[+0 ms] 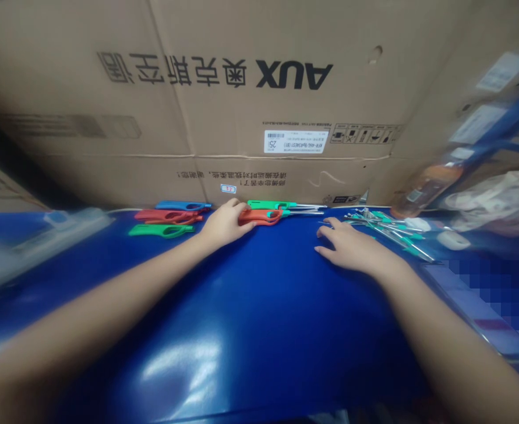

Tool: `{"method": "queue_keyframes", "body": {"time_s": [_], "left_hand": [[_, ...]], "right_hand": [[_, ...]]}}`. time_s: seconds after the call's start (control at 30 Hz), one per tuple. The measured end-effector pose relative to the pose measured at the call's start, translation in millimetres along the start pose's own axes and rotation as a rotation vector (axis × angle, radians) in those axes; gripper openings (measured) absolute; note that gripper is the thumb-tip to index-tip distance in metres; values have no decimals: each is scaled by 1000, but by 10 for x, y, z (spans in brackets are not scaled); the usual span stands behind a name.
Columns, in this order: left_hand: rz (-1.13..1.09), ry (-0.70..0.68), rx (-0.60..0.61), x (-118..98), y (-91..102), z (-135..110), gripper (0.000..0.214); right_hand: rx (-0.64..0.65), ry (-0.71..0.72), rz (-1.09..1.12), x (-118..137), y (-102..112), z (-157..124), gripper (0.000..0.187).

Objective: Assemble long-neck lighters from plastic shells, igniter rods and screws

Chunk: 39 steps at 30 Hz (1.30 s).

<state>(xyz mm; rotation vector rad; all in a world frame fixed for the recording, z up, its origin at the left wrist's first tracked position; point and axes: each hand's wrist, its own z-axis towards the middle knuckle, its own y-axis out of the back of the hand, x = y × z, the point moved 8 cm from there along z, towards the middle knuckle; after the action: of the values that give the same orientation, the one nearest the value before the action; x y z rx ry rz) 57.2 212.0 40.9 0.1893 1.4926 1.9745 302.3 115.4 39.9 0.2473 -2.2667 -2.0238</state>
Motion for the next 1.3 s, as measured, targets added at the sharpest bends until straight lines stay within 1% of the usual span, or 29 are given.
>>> {"method": "queue_keyframes", "body": {"time_s": [0.2,0.37,0.53,0.7,0.8,0.93,1.07,1.17,1.23,1.3], "left_hand": [[-46,13,3,2,-8,-21,23],[-86,13,-17,31,-38,-8,25],[-117,-12,-14,120,-90,75,27],[-117,-25,-26,198,-69,143,29],[-98,-20,-43,190,-56,135,31],[-66,-15,-48,130,-50,97,33],[-11,-3,-54,8,35,19,39],[56,-5,-61,-155,158,-137,41],[106,-22,-48,-258,239,-296,38],[166,-43,-12,-284,307,-477,30]], "right_hand": [[-9,37,6,23,-25,24,34],[-18,49,8,32,-29,37,34],[-20,66,13,48,-29,25,34],[-23,67,18,45,-31,20,34],[-24,65,19,45,-25,18,35],[-31,72,23,46,-24,19,34],[-54,90,29,49,-14,29,33],[-99,125,36,112,66,12,29],[-183,206,68,241,191,-40,25],[-282,344,143,444,337,-146,21]]}}
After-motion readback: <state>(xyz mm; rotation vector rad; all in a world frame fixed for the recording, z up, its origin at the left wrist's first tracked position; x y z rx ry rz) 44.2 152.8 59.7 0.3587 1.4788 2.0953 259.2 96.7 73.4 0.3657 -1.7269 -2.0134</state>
